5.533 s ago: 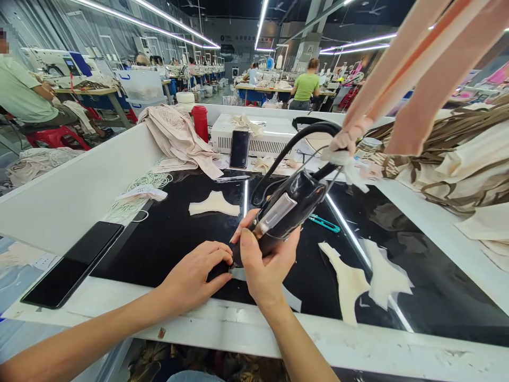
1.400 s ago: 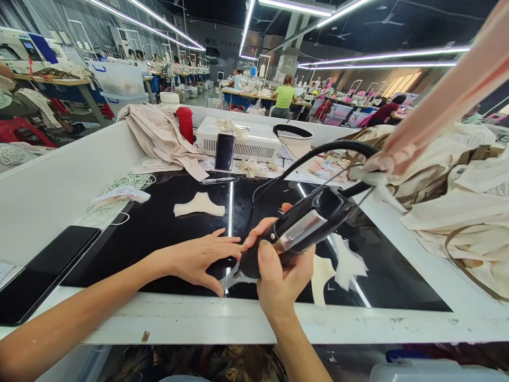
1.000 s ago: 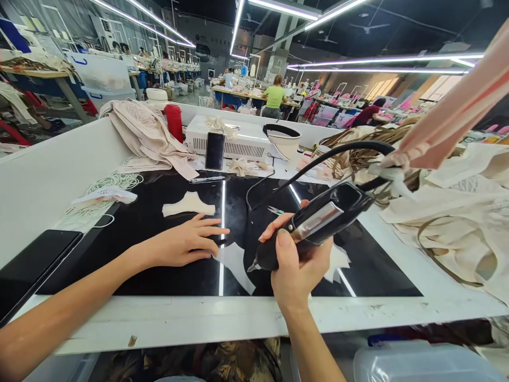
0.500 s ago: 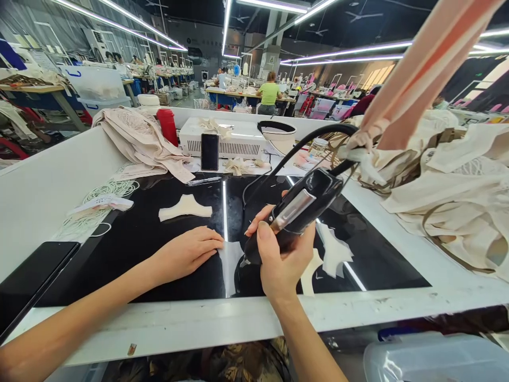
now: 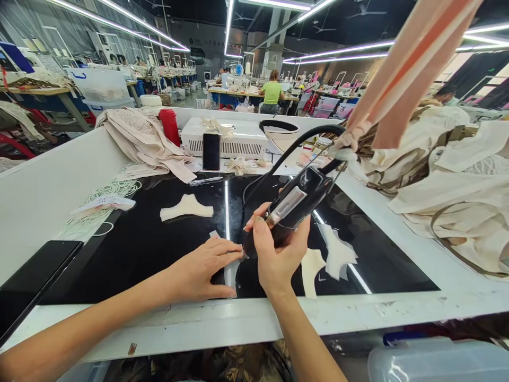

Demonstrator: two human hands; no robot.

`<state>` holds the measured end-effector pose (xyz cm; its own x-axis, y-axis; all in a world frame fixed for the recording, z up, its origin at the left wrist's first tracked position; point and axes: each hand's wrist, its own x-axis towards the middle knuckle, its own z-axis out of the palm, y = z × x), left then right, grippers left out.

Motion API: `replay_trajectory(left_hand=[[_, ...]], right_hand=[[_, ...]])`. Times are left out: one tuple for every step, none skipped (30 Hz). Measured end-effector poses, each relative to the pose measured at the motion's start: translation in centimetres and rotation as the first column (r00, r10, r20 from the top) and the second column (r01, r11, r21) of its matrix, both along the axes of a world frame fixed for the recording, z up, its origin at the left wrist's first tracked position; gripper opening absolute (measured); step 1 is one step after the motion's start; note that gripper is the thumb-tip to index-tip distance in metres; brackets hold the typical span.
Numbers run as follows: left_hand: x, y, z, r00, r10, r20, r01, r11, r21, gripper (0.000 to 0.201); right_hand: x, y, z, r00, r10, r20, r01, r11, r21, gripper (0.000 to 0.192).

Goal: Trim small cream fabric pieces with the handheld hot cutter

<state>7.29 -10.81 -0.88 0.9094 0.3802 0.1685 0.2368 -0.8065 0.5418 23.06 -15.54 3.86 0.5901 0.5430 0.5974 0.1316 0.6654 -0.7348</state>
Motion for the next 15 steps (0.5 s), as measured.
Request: replay_trajectory(left_hand=[[-0.07, 0.04, -0.06, 1.000, -0.003, -0.009, 0.003, 1.000, -0.003, 0.070], [-0.15, 0.08, -0.08, 1.000, -0.003, -0.019, 0.003, 1.000, -0.006, 0.071], [-0.22, 0.11, -0.06, 1.000, -0.002, -0.029, 0.002, 1.000, -0.008, 0.072], [-0.29, 0.13, -0.02, 0.999, 0.000, -0.038, 0.000, 1.000, -0.009, 0.072], [-0.33, 0.14, 0.02, 0.999, -0.001, -0.045, 0.000, 1.000, -0.009, 0.072], [-0.35, 0.14, 0.05, 0.999, -0.001, -0.049, 0.001, 1.000, -0.009, 0.072], [-0.36, 0.13, 0.07, 0.999, -0.002, -0.051, 0.001, 1.000, -0.008, 0.072], [-0.36, 0.12, 0.08, 0.999, -0.004, -0.050, 0.003, 1.000, -0.006, 0.072], [-0.35, 0.12, 0.07, 0.999, -0.005, -0.047, 0.005, 1.000, -0.004, 0.072], [-0.34, 0.13, 0.06, 0.999, -0.006, -0.043, 0.006, 1.000, -0.003, 0.072], [-0.32, 0.13, 0.04, 0.999, -0.007, -0.041, 0.007, 1.000, -0.002, 0.072], [-0.31, 0.15, 0.03, 0.999, -0.006, -0.039, 0.006, 1.000, -0.002, 0.072], [-0.30, 0.16, 0.02, 0.999, -0.005, -0.039, 0.005, 1.000, -0.001, 0.073], [-0.30, 0.17, 0.02, 0.999, -0.004, -0.040, 0.004, 1.000, -0.001, 0.073], [-0.31, 0.18, 0.03, 0.999, -0.003, -0.041, 0.003, 1.000, 0.000, 0.073]], right_hand=[[0.03, -0.01, -0.14, 1.000, -0.001, 0.005, 0.001, 1.000, -0.003, 0.041], [0.06, -0.03, -0.28, 1.000, -0.003, 0.011, 0.003, 1.000, -0.004, 0.040], [0.08, -0.06, -0.40, 1.000, -0.005, 0.016, 0.005, 1.000, -0.001, 0.040], [0.08, -0.09, -0.50, 1.000, -0.004, 0.017, 0.004, 1.000, 0.003, 0.040], [0.08, -0.10, -0.57, 1.000, -0.002, 0.016, 0.002, 1.000, 0.008, 0.040], [0.07, -0.11, -0.63, 1.000, -0.001, 0.015, 0.001, 1.000, 0.013, 0.040], [0.04, -0.11, -0.66, 1.000, -0.001, 0.015, 0.000, 1.000, 0.016, 0.041], [0.01, -0.10, -0.68, 1.000, -0.004, 0.017, 0.003, 1.000, 0.017, 0.041], [-0.03, -0.08, -0.67, 1.000, -0.010, 0.020, 0.010, 1.000, 0.015, 0.041], [-0.06, -0.06, -0.65, 1.000, -0.016, 0.025, 0.016, 1.000, 0.011, 0.040], [-0.08, -0.06, -0.61, 0.999, -0.019, 0.028, 0.019, 1.000, 0.009, 0.040], [-0.10, -0.07, -0.56, 0.999, -0.017, 0.027, 0.017, 1.000, 0.007, 0.039], [-0.10, -0.11, -0.51, 1.000, -0.011, 0.023, 0.011, 1.000, 0.008, 0.038], [-0.10, -0.19, -0.45, 1.000, 0.001, 0.017, -0.001, 1.000, 0.009, 0.039], [-0.10, -0.31, -0.38, 1.000, 0.017, 0.009, -0.017, 1.000, 0.011, 0.039]])
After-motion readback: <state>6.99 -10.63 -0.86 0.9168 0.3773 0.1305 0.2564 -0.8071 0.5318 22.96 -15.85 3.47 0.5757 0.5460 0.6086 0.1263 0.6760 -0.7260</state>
